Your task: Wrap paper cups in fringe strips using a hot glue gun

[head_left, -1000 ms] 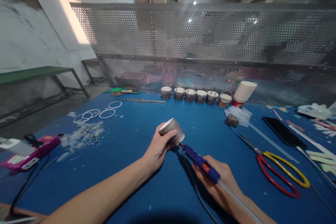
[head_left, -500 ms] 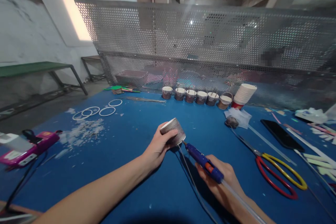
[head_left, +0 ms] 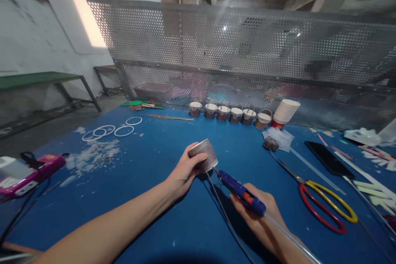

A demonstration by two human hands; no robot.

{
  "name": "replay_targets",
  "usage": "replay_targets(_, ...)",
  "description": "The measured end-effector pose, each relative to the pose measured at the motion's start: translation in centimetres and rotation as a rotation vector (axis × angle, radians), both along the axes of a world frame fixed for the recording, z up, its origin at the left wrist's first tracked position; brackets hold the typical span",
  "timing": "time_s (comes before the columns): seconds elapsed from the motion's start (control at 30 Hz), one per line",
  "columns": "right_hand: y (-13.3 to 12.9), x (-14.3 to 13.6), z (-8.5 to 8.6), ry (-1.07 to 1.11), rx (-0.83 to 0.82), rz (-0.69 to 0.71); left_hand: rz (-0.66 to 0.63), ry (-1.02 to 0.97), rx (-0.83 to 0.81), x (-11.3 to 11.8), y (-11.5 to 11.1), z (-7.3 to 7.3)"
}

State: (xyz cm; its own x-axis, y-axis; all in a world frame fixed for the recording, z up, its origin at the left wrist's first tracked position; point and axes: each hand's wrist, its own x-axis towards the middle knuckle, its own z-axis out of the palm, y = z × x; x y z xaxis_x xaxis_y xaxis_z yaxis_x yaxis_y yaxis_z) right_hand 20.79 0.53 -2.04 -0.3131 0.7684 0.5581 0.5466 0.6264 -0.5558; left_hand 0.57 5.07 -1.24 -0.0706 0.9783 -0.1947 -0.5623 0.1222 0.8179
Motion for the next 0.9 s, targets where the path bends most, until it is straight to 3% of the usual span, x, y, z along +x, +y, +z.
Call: replay_targets(0.9,-0.37,0.34,0.19,0.077,-0.23,-0.027,-0.092,-0.022,0.023,-0.07,-0.09,0.26)
